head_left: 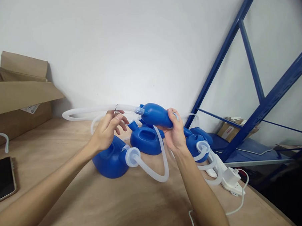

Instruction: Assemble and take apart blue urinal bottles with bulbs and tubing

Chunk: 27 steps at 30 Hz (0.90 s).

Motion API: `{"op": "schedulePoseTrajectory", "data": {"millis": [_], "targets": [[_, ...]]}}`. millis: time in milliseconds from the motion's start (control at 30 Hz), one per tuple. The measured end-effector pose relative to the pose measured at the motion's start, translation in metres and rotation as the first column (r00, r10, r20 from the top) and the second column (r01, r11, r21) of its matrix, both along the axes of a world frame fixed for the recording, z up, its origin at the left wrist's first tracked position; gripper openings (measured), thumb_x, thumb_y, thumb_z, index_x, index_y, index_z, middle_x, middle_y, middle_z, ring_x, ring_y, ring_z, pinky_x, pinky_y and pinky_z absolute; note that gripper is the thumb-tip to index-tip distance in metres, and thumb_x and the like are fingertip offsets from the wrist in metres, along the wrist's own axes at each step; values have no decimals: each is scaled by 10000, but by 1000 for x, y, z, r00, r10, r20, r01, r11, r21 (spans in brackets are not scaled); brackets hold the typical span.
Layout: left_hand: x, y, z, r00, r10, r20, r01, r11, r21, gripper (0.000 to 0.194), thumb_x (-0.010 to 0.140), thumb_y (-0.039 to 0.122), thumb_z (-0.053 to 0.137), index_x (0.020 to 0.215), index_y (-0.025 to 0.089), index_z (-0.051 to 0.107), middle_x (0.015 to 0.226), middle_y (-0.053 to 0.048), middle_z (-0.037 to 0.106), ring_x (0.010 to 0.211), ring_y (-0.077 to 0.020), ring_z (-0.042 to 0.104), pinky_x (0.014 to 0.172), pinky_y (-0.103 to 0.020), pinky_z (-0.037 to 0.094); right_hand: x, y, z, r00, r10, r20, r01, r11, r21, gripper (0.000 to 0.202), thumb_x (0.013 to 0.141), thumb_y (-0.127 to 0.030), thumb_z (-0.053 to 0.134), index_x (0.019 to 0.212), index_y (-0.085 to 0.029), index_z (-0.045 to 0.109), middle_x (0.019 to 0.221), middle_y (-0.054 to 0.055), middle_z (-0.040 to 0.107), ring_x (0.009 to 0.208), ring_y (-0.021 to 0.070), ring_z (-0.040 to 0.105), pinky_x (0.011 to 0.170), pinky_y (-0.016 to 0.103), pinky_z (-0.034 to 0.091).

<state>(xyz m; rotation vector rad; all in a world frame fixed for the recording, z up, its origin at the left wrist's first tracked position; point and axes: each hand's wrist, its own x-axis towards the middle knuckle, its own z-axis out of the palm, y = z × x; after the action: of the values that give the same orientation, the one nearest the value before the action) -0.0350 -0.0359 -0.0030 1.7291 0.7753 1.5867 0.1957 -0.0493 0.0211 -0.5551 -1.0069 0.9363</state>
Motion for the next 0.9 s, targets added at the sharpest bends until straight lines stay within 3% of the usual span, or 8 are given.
{"op": "schedulePoseTrajectory", "data": {"millis": [267,400,667,767,900], "targets": [[-3,1,1,998,-14,-57,19,997,77,352,972,413,486,746,172,607,738,-47,659,605,-173,643,541,-307,480,2,2,0,997,-39,63,40,999,-19,428,734,-521,889,915,-270,592,930,-50,616,852,161,611,784,308,619],[-2,-3,2,997,-44,-69,50,995,90,403,992,389,467,652,193,557,611,-7,556,530,-148,562,534,-302,453,1,0,0,994,-59,94,58,998,7,428,752,-540,870,925,-271,587,955,-37,635,862,171,621,770,312,610],[13,-7,-12,975,-217,39,219,974,-61,412,1009,413,516,663,222,401,579,45,409,479,-98,370,443,-236,318,-2,-5,-2,970,-136,200,117,988,100,434,794,-571,831,974,-276,568,1054,-9,696,957,211,680,851,365,599],[20,-9,-15,957,-262,125,280,947,-157,407,984,440,559,690,222,381,595,62,370,467,-75,301,425,-207,277,-1,-2,-7,926,-259,273,188,946,263,364,872,-541,784,1020,-273,587,1095,13,707,1065,224,678,1009,418,551],[27,-19,-8,928,-305,212,355,895,-269,464,957,498,567,674,232,313,557,82,277,424,-55,207,397,-194,194,-1,1,-13,863,-433,259,243,807,538,261,942,-444,748,1076,-274,602,1144,34,692,1156,229,658,1113,462,479]]}}
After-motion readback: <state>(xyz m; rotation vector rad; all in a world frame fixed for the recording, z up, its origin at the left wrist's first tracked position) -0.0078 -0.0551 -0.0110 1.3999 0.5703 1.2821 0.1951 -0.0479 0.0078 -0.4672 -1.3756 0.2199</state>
